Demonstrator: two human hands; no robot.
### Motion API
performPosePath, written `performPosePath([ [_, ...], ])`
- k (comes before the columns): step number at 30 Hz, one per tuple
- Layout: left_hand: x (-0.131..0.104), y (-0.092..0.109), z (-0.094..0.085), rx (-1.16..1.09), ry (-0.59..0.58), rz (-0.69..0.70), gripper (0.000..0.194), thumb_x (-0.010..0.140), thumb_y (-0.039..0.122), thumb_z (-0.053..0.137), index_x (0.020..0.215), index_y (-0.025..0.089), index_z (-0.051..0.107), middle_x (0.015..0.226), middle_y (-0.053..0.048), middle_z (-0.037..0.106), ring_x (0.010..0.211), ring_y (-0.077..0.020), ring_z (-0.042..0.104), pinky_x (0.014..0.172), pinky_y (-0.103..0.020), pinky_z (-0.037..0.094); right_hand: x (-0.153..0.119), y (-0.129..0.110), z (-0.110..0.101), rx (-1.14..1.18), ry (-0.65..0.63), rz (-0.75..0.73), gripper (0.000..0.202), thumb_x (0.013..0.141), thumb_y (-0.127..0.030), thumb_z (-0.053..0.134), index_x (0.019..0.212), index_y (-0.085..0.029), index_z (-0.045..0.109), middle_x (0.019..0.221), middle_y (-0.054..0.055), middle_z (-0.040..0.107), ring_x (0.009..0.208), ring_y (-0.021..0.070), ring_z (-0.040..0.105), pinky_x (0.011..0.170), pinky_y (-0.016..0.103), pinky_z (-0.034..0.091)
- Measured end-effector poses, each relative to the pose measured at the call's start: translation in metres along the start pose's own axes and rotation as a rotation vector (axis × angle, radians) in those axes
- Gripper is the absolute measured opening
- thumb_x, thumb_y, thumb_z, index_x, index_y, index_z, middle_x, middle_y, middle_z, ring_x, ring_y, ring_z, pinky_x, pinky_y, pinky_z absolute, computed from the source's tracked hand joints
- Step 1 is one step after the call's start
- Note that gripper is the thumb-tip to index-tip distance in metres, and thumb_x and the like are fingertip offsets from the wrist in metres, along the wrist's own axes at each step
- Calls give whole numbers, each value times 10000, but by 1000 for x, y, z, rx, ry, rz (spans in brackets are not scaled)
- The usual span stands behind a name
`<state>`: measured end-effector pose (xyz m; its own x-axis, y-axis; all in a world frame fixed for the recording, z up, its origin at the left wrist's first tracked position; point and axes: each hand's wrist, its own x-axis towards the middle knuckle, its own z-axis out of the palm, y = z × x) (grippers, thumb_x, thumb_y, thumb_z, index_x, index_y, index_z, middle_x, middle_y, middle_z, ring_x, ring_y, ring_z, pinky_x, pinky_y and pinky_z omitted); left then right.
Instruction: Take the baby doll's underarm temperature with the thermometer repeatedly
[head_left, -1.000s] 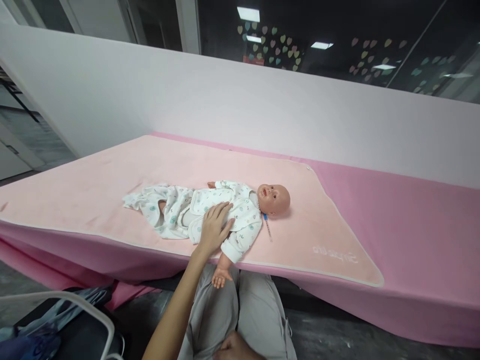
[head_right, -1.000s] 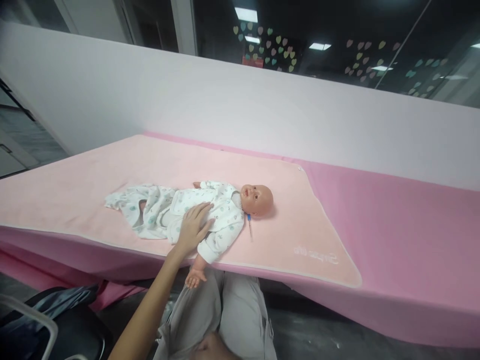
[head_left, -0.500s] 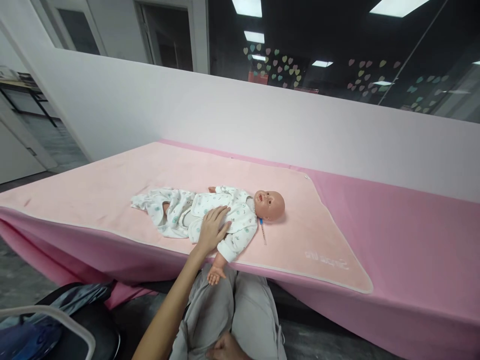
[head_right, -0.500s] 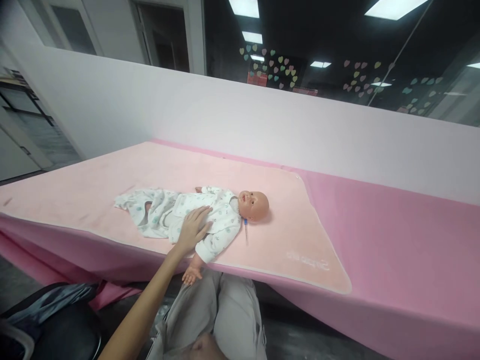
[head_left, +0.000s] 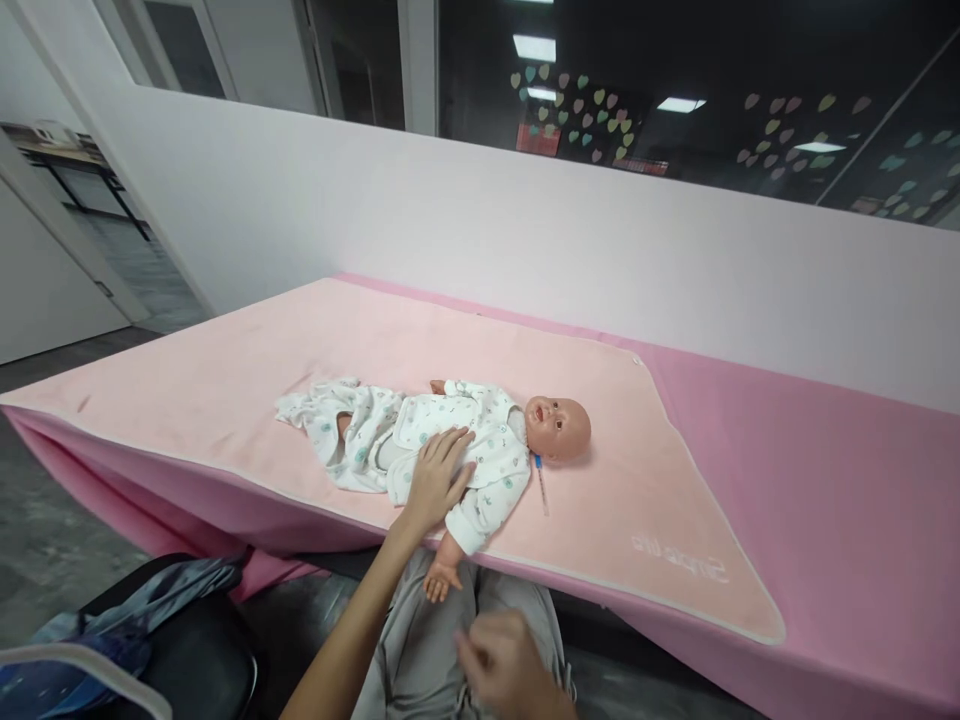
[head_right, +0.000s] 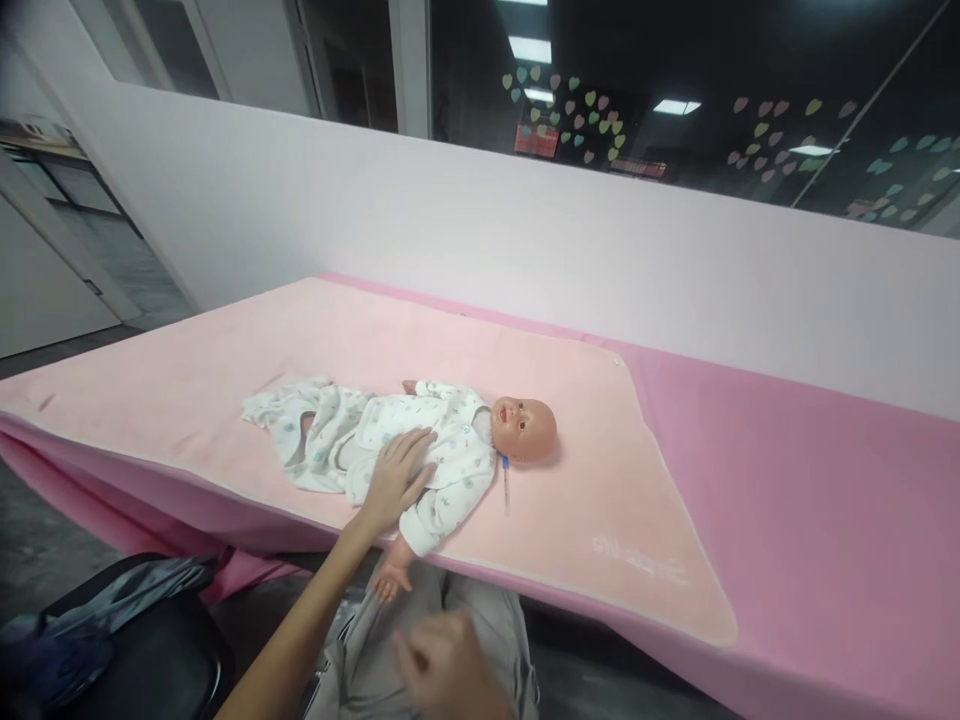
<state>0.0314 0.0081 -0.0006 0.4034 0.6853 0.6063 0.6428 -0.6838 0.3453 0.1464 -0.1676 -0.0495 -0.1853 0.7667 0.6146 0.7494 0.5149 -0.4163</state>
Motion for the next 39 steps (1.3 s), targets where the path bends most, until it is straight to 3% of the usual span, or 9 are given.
performPosePath([
  [5,1,2,-2,-7,-22,-8,436,892,288,409,1315,181,411,1318,-102,486,1252,-244,388,1048,-436,286,54,42,-45,-314,235,400,379,891,-267,418,518,-202,414,470,-33,432,451,97,433,479,242,305],
  [8,0,2,-3,-26,-33,-4,455,884,282,420,1325,171,394,1330,-103,477,1265,-246,374,1058,-439,273,60,68,-49,-505,172,582,253,887,-325,415,788,-168,587,732,39,605,692,149,562,578,246,362],
  [12,0,3,-4,-49,-50,-14,468,880,270,426,1332,159,375,1339,-105,469,1273,-244,363,1069,-439,258,58,82,-46,-603,-3,753,317,875,-367,402,1009,-158,599,934,79,610,756,173,579,548,254,338],
  [16,-2,4,-3,-63,-50,-37,474,879,278,431,1334,157,370,1341,-108,466,1281,-244,355,1075,-438,249,63,80,-54,-536,0,798,323,865,-354,371,858,-159,629,901,76,619,700,153,575,545,247,347],
  [20,-3,6,-3,-116,-54,-69,451,884,287,425,1319,175,389,1326,-96,483,1275,-237,365,1070,-431,256,68,69,-77,-460,152,810,333,836,-405,433,829,-150,645,750,68,639,579,145,538,559,253,372],
  [25,15,17,-10,-258,98,-238,350,897,302,417,1229,213,481,1215,-78,563,1199,-232,437,1009,-423,332,84,57,-94,-274,338,783,331,805,-467,523,843,-161,643,611,28,601,531,139,518,557,240,392],
  [28,33,31,-20,-300,111,-181,293,903,292,414,1158,231,545,1150,-55,598,1160,-222,465,999,-414,343,94,60,-87,-155,213,785,331,819,-473,491,784,-174,628,612,25,622,525,135,536,549,228,388],
  [32,33,48,-29,-388,-20,-18,270,903,272,415,1108,225,585,1069,-43,635,1050,-194,536,937,-369,401,90,73,-74,-175,6,826,423,837,-499,413,685,-175,640,559,44,625,501,158,538,529,244,356],
  [39,22,38,-12,-246,12,-59,247,899,259,432,1037,205,630,1068,-46,645,1071,-217,502,944,-401,382,66,80,-69,35,143,932,462,838,-492,413,740,-140,695,665,74,681,620,187,609,582,256,414],
])
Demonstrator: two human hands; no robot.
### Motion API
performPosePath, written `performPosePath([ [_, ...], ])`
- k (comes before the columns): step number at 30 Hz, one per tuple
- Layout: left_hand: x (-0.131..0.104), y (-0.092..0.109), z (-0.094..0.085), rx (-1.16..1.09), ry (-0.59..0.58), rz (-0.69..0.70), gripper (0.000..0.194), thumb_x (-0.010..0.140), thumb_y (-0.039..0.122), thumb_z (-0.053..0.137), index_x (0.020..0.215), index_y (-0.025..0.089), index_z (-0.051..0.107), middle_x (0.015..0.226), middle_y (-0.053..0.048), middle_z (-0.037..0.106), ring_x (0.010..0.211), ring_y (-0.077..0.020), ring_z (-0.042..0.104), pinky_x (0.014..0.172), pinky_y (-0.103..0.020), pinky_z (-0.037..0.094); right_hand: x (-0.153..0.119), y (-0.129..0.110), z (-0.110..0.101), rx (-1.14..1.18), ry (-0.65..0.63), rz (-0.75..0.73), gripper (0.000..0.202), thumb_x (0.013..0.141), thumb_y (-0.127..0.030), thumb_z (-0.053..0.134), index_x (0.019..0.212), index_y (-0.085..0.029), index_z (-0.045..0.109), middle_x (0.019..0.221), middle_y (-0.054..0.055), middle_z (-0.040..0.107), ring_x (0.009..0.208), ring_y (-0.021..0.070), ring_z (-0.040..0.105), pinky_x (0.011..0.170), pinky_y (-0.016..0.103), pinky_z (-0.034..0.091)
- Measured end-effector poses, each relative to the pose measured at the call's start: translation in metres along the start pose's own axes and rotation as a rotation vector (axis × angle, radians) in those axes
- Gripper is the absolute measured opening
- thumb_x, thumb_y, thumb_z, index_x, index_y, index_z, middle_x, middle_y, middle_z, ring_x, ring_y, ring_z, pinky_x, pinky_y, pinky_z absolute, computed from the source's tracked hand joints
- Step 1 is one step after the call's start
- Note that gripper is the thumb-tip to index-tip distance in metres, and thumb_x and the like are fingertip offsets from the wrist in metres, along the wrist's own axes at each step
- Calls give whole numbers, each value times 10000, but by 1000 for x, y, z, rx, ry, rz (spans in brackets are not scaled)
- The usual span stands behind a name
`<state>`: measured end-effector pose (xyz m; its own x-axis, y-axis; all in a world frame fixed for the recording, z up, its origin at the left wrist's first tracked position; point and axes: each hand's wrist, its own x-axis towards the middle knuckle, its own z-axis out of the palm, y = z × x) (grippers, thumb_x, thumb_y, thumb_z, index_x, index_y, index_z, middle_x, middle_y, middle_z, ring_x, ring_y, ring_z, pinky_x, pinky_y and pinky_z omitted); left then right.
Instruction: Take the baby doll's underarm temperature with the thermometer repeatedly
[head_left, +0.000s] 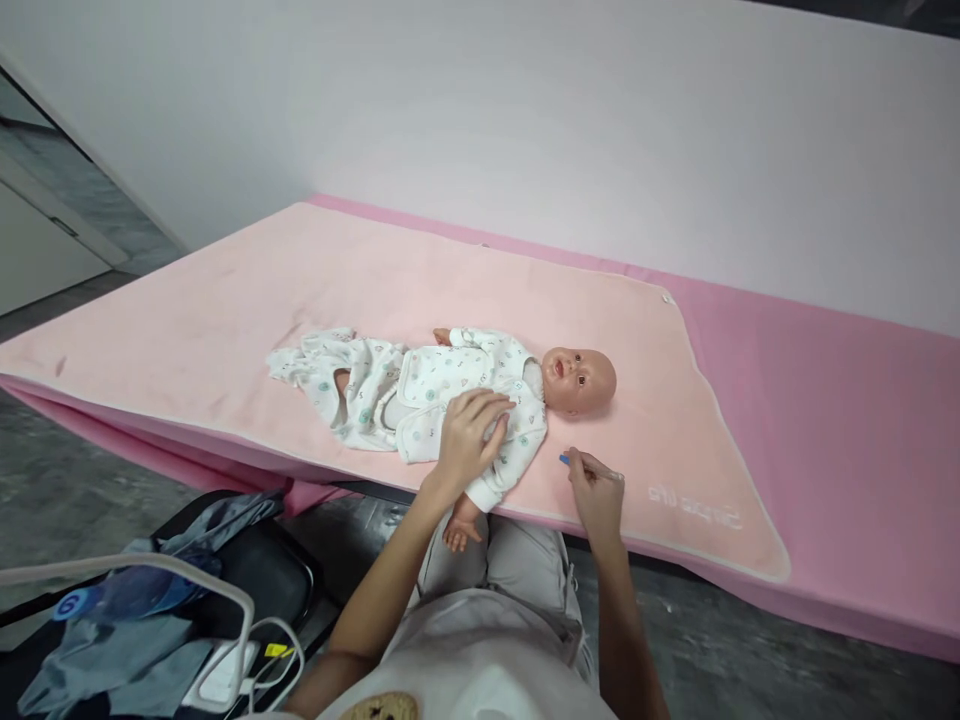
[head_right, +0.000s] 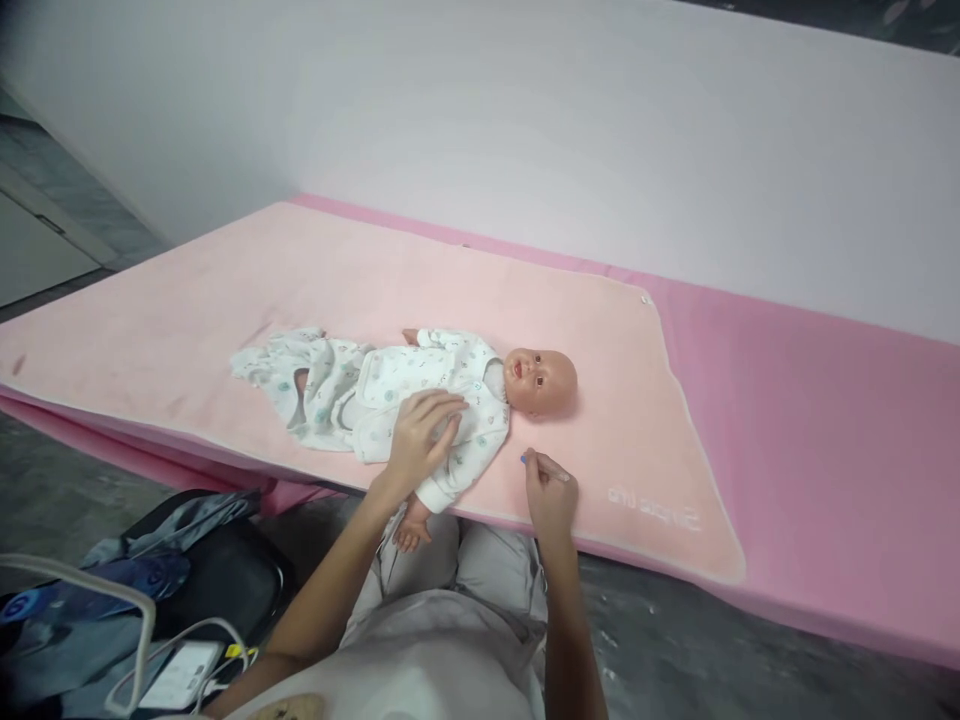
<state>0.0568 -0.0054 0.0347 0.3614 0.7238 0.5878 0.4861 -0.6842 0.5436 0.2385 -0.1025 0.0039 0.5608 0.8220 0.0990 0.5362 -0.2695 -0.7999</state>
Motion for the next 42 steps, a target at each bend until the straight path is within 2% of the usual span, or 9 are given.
performPosePath([
  [6,39,-22,21,158,-41,3,313,902,348,431,1112,195,606,1150,-64,610,1119,-241,468,959,-418,353,-4,10,5,91,19,-28,384,822,-448,449,787,-147,685,765,75,692,708,185,617,676,282,450],
  [11,32,-26,36,226,-34,23,300,913,325,410,1101,208,612,1145,-56,615,1148,-242,456,973,-419,333,0,11,2,203,-51,-39,351,792,-457,508,892,-145,634,679,37,642,625,147,581,584,244,443],
  [15,24,-25,36,222,-38,44,308,914,311,401,1132,208,593,1171,-52,604,1174,-239,445,991,-412,329,16,-19,-51,269,-208,-75,359,749,-471,591,872,-139,652,680,39,630,572,124,542,476,215,406],
  [20,23,-25,30,242,-70,80,341,914,302,385,1192,193,549,1239,-54,567,1230,-239,408,1041,-415,289,30,-77,-108,648,164,-429,369,847,-455,441,663,-194,626,476,-45,515,351,75,424,339,193,334],
  [23,17,-28,23,252,-103,95,376,913,331,385,1245,199,503,1307,-54,517,1264,-230,384,1074,-422,252,31,-101,-86,567,-69,-624,578,888,-504,240,461,-228,513,335,-92,332,267,59,289,259,182,255],
  [26,6,-31,14,287,-138,86,434,911,358,380,1315,208,431,1391,-70,428,1300,-238,345,1094,-451,212,39,-115,-59,323,-237,-670,504,867,-454,348,440,-237,505,398,-67,479,370,47,441,317,148,333],
  [32,-20,-38,7,376,-148,103,529,894,384,418,1385,205,338,1463,-105,304,1359,-268,239,1097,-467,212,64,-129,-53,262,-160,-749,560,923,-437,282,489,-195,541,393,-83,453,290,43,352,250,165,300],
  [38,-25,-41,8,409,-158,118,529,902,386,405,1390,196,329,1465,-114,293,1366,-264,221,1097,-457,215,71,-140,-31,236,-174,-718,281,899,-372,492,836,-119,595,702,-29,601,540,47,551,520,189,491],
  [42,-24,-40,9,405,-157,117,522,899,387,411,1379,192,347,1462,-117,299,1362,-269,231,1092,-460,225,71,-153,-35,248,-126,-690,542,923,-420,302,497,-195,550,407,-77,458,336,40,379,308,151,336],
])
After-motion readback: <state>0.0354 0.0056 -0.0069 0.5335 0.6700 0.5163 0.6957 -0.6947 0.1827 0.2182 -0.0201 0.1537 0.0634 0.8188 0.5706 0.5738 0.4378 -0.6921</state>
